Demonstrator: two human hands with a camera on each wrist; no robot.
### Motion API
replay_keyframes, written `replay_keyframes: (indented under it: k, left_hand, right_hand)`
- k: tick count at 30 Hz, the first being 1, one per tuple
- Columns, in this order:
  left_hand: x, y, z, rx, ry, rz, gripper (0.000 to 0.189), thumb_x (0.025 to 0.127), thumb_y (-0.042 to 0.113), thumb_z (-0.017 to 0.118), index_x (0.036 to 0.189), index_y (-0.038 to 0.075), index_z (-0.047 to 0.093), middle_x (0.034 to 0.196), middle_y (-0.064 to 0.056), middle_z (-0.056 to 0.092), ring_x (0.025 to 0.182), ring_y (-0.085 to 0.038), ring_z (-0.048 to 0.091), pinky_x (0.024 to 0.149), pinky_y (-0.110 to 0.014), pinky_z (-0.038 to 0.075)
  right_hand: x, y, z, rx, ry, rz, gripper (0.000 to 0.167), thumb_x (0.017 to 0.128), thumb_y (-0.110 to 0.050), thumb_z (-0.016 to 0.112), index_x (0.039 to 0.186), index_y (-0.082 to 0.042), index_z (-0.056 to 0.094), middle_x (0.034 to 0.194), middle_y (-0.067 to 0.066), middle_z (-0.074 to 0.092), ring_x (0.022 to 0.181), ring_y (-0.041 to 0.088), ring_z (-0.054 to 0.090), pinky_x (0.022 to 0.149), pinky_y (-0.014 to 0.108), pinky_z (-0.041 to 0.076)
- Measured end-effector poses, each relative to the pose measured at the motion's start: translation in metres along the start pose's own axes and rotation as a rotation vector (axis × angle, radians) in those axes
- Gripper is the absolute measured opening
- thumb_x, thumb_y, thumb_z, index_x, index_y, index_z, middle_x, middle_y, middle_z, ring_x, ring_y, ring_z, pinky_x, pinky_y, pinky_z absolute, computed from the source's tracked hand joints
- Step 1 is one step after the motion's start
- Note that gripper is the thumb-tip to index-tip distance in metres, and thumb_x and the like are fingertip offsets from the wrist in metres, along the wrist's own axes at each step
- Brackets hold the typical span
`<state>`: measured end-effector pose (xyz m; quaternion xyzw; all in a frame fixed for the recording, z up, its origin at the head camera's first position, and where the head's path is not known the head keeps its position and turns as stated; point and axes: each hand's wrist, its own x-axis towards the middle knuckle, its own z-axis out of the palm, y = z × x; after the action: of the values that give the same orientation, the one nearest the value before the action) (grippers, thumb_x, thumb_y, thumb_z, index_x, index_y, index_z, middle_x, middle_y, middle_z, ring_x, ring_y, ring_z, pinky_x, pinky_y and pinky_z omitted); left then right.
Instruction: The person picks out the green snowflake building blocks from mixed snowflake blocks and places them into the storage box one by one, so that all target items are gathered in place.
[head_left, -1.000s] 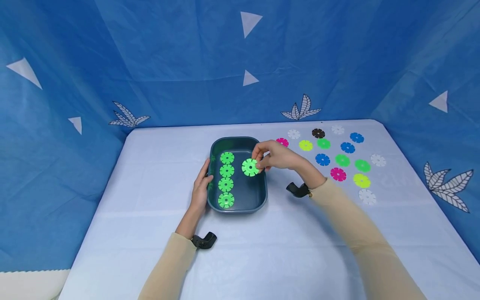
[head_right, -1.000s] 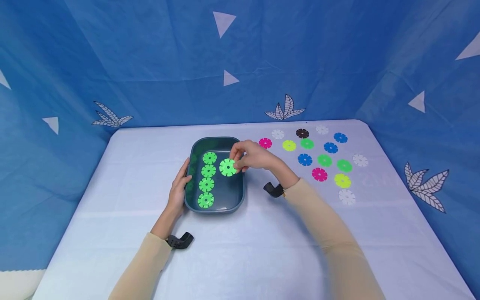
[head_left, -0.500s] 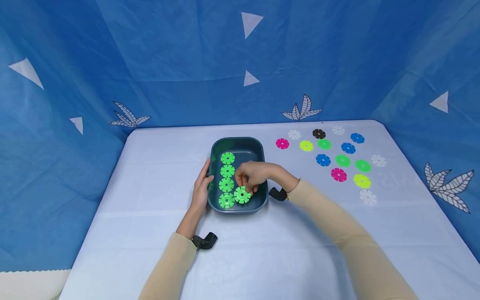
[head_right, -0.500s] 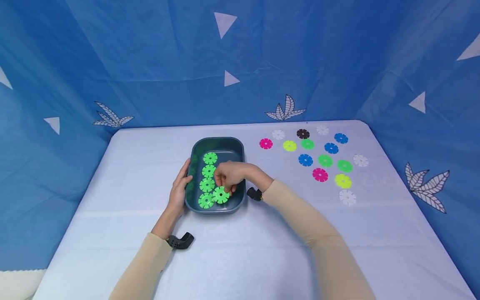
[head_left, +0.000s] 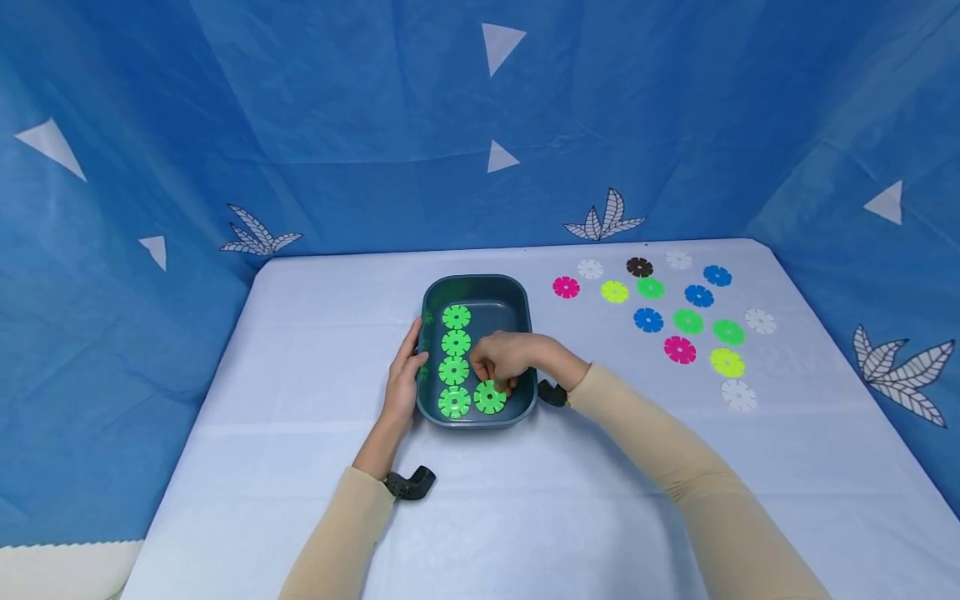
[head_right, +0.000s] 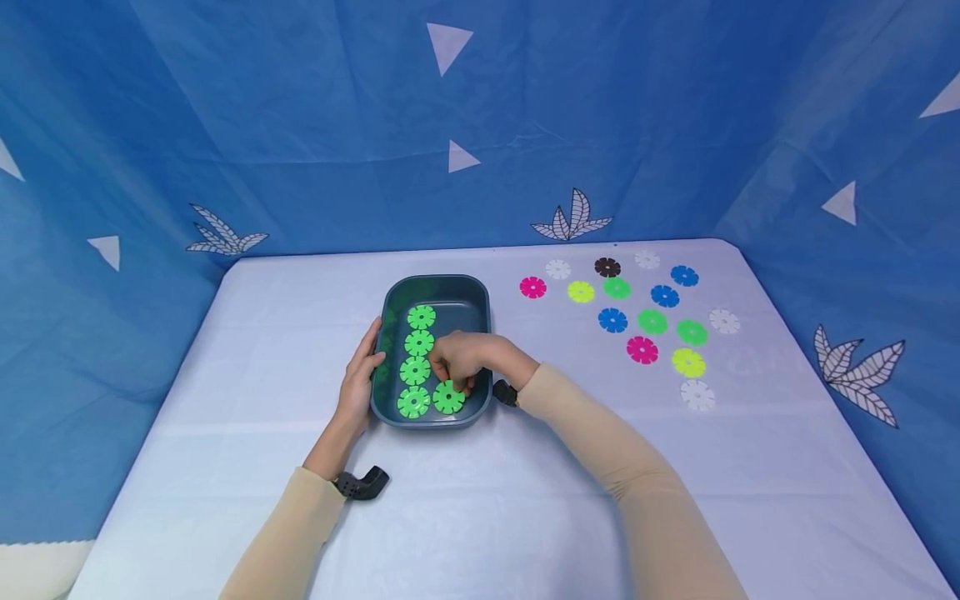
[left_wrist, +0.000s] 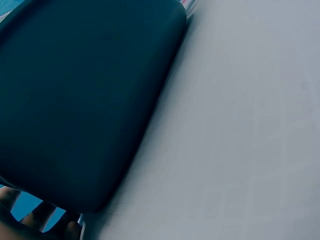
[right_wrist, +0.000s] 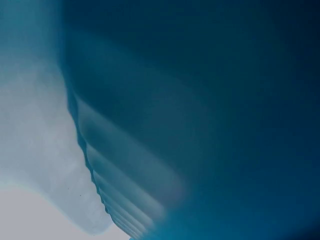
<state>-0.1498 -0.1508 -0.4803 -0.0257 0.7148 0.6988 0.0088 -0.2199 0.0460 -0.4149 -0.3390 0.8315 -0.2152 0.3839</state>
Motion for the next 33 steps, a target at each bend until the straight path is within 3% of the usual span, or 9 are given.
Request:
replay_keyframes:
  k: [11, 22, 28, 33]
  left_hand:
    - [0.001, 0.001, 0.0, 0.0, -0.013, 0.017, 0.056, 0.102, 0.015, 0.035, 0.156, 0.027, 0.026, 0.164, 0.008, 0.016, 0.153, -0.014, 0.007, 0.125, -0.04, 0.006]
    - [0.0, 0.0, 0.0, 0.006, -0.018, 0.011, 0.056, 0.102, 0.015, 0.035, 0.156, 0.026, 0.025, 0.164, 0.007, 0.015, 0.153, -0.014, 0.007, 0.125, -0.04, 0.006]
    - [-0.001, 0.001, -0.001, 0.019, 0.001, -0.002, 0.056, 0.102, 0.016, 0.035, 0.156, 0.027, 0.025, 0.164, 0.007, 0.015, 0.153, -0.015, 0.007, 0.125, -0.041, 0.005]
    - [-0.001, 0.0, -0.001, 0.032, 0.0, 0.0, 0.056, 0.102, 0.016, 0.034, 0.156, 0.027, 0.025, 0.164, 0.008, 0.015, 0.153, -0.014, 0.007, 0.125, -0.041, 0.006]
  right_hand:
    - [0.0, -0.004, 0.004, -0.08, 0.029, 0.038, 0.013, 0.08, 0.01, 0.067, 0.084, -0.002, 0.063, 0.07, 0.004, 0.06, 0.056, 0.016, 0.064, 0.053, 0.026, 0.053]
    - [-0.008, -0.009, 0.002, -0.177, 0.115, -0.009, 0.016, 0.078, 0.002, 0.076, 0.09, -0.005, 0.069, 0.073, -0.001, 0.06, 0.065, 0.013, 0.057, 0.058, 0.023, 0.049]
    - [-0.033, -0.008, -0.011, -0.049, 0.211, -0.089, 0.016, 0.083, -0.001, 0.073, 0.098, -0.001, 0.067, 0.075, 0.002, 0.061, 0.067, 0.012, 0.059, 0.061, 0.022, 0.05]
    - [-0.065, 0.012, -0.017, 0.115, 0.326, -0.121, 0.012, 0.086, -0.001, 0.07, 0.097, 0.001, 0.066, 0.079, 0.004, 0.064, 0.069, 0.014, 0.062, 0.065, 0.026, 0.054]
